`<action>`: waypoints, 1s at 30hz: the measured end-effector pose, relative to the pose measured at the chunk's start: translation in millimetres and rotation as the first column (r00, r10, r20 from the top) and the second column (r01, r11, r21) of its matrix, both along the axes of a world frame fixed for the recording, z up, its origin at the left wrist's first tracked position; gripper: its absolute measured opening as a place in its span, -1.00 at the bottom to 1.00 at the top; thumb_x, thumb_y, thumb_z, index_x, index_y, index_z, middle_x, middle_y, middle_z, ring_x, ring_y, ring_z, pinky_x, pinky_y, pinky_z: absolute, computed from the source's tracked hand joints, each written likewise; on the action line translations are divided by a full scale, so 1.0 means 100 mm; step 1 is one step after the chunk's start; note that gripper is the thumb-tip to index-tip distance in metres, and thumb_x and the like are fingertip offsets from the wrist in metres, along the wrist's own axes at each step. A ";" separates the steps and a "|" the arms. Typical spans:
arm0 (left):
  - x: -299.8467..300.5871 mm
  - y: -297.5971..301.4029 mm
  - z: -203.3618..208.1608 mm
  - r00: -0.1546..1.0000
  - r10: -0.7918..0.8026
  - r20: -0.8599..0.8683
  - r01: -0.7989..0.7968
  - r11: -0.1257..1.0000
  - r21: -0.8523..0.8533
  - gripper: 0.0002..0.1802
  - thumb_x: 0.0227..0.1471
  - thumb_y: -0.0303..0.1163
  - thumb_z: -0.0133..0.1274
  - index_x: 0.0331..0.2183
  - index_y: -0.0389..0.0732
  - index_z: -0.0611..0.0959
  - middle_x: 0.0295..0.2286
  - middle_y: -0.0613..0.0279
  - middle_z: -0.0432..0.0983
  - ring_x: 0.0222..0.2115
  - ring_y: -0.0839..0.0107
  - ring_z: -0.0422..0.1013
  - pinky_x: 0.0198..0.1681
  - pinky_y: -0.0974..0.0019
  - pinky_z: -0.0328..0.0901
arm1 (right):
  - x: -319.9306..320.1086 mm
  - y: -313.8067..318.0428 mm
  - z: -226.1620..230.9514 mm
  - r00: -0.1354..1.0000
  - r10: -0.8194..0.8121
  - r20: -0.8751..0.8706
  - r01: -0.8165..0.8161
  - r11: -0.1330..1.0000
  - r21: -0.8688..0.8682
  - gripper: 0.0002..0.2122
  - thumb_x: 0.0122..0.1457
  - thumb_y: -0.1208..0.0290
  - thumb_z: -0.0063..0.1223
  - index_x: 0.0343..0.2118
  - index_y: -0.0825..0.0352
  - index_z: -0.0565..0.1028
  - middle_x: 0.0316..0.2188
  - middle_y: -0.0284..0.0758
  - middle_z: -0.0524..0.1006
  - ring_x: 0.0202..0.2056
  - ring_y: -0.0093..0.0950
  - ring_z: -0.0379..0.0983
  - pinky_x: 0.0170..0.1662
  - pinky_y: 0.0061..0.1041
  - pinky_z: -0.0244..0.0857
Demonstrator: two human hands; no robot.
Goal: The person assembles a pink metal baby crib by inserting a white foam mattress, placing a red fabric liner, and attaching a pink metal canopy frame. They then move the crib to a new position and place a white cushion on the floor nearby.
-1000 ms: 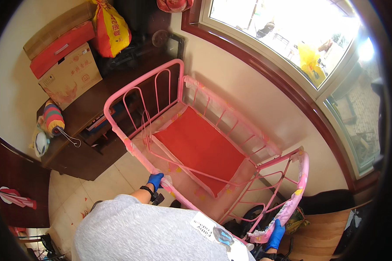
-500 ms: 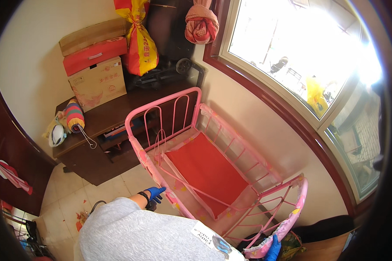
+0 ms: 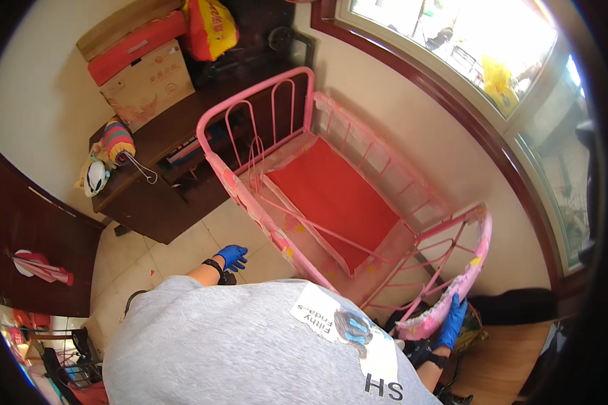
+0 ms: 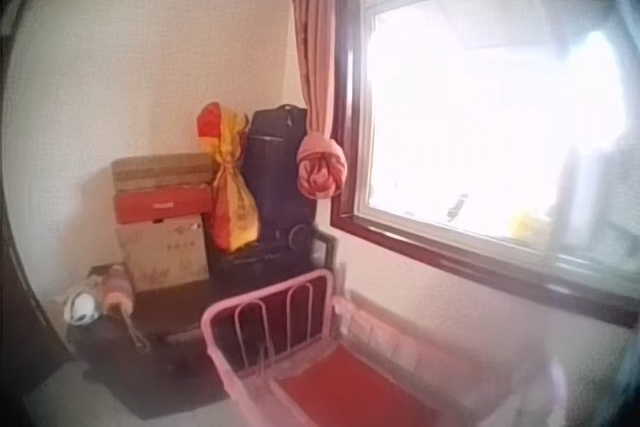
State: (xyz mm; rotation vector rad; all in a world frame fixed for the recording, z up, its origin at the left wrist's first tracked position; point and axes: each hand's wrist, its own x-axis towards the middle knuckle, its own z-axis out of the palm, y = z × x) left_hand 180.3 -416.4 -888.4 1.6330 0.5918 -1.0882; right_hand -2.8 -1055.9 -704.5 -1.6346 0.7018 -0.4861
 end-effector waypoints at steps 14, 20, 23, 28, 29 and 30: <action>0.04 -0.59 0.14 0.993 -0.080 0.085 0.085 0.995 -0.055 -0.37 0.13 -0.01 -0.17 0.13 -0.15 0.19 -0.10 -0.09 0.39 -0.28 0.10 0.47 -0.25 0.09 0.35 | -0.27 0.41 -0.25 0.995 -0.101 -0.005 0.101 0.994 0.041 -0.55 0.06 0.33 0.16 -0.02 0.40 0.33 -0.16 -0.32 0.44 -0.21 -0.50 0.38 -0.12 -0.51 0.29; 0.23 -0.93 0.08 0.995 0.023 0.092 -0.019 0.999 -0.037 -0.15 0.09 0.03 -0.09 0.19 -0.18 -0.09 -0.01 -0.16 0.26 -0.26 -0.01 0.46 -0.30 -0.04 0.41 | -0.28 0.54 -0.28 0.985 -0.170 0.037 0.172 0.984 -0.039 -0.64 0.08 0.28 0.12 -0.13 0.41 0.41 -0.27 -0.38 0.45 -0.30 -0.57 0.37 -0.20 -0.56 0.29; 0.41 -1.01 -0.02 0.992 0.124 -0.023 -0.125 0.988 -0.091 -0.20 0.09 0.13 -0.17 0.15 -0.21 0.05 0.01 -0.14 0.23 -0.23 -0.09 0.44 -0.23 -0.11 0.37 | -0.25 0.57 -0.29 0.971 -0.213 0.105 0.211 0.977 0.034 -0.61 0.06 0.29 0.13 -0.11 0.42 0.39 -0.27 -0.35 0.46 -0.30 -0.53 0.39 -0.21 -0.55 0.31; 0.72 -1.25 -0.44 0.940 0.331 -0.082 -0.341 0.914 -0.220 -0.40 0.19 0.02 -0.31 -0.02 -0.36 0.24 -0.15 -0.22 0.33 -0.20 -0.22 0.40 -0.16 -0.19 0.33 | -0.24 0.58 -0.32 0.958 -0.272 0.093 0.271 0.962 0.016 -0.61 0.06 0.32 0.12 -0.10 0.43 0.39 -0.27 -0.33 0.47 -0.31 -0.51 0.41 -0.22 -0.54 0.32; 0.78 -1.28 -0.53 0.931 0.361 -0.048 -0.364 0.923 -0.121 -0.48 0.19 -0.03 -0.29 -0.15 -0.35 0.40 -0.28 -0.22 0.43 -0.39 -0.13 0.47 -0.32 -0.07 0.43 | -0.25 0.58 -0.32 0.958 -0.275 0.084 0.277 0.961 -0.010 -0.61 0.06 0.33 0.12 -0.10 0.44 0.38 -0.28 -0.33 0.47 -0.32 -0.51 0.41 -0.22 -0.54 0.32; 0.81 -1.31 -0.62 0.928 0.372 -0.006 -0.369 0.920 -0.130 -0.49 0.18 -0.06 -0.27 -0.16 -0.36 0.40 -0.30 -0.22 0.43 -0.39 -0.14 0.46 -0.33 -0.08 0.43 | -0.24 0.59 -0.32 0.957 -0.273 0.098 0.276 0.961 -0.017 -0.63 0.06 0.34 0.12 -0.11 0.44 0.39 -0.29 -0.32 0.47 -0.33 -0.51 0.41 -0.24 -0.55 0.32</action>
